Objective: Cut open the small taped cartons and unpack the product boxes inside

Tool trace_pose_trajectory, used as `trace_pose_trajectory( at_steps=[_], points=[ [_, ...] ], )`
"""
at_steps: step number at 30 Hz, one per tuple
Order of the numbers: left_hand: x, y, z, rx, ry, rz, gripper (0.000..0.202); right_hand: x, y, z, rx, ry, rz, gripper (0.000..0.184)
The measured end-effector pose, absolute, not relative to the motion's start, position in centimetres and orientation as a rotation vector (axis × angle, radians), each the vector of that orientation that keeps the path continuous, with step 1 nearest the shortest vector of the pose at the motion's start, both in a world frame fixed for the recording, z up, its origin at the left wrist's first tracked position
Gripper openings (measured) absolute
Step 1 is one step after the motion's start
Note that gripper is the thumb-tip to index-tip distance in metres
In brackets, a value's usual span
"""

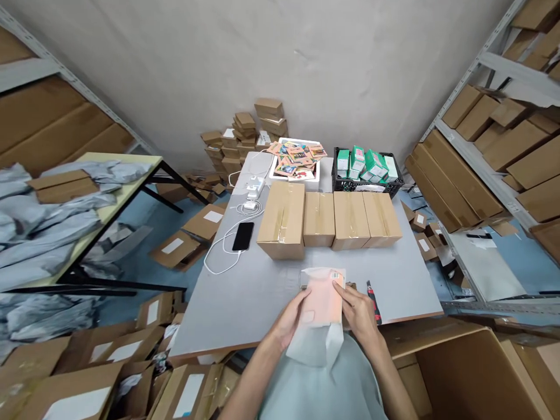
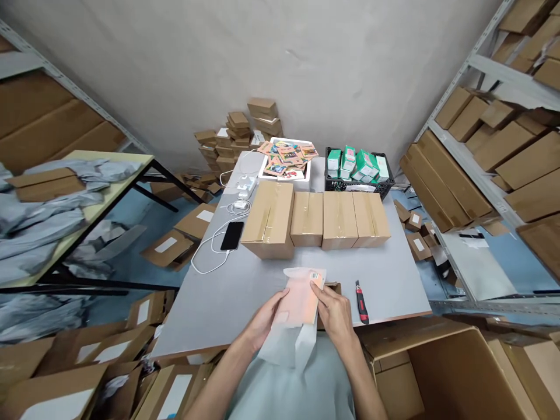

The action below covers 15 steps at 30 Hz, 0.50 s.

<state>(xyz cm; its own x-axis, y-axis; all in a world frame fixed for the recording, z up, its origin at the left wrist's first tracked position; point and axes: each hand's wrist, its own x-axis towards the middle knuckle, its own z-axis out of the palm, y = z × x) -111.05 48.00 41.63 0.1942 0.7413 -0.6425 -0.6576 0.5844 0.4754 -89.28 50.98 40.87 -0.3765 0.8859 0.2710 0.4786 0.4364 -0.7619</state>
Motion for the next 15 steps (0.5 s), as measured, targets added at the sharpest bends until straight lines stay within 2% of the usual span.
trace_pose_trajectory(
  at_steps=[2, 6, 9, 15],
  points=[
    [-110.6, 48.2, 41.5, 0.172, 1.048, 1.015, 0.038, -87.9, 51.0, 41.1, -1.198, -2.062, 0.745, 0.053],
    [-109.4, 48.7, 41.6, 0.316, 1.091, 1.023, 0.058, -85.2, 50.7, 41.6, -1.192, -2.149, 0.669, 0.056],
    [-108.2, 48.9, 41.6, 0.388, 1.128, 1.07, 0.065, -83.4, 50.4, 42.0, -1.131, -2.156, 0.631, 0.056],
    [-107.7, 49.9, 40.9, 0.329, 1.29, 1.281, 0.071, -80.2, 49.9, 42.7, -0.994, -1.909, 0.835, 0.048]
  ],
)
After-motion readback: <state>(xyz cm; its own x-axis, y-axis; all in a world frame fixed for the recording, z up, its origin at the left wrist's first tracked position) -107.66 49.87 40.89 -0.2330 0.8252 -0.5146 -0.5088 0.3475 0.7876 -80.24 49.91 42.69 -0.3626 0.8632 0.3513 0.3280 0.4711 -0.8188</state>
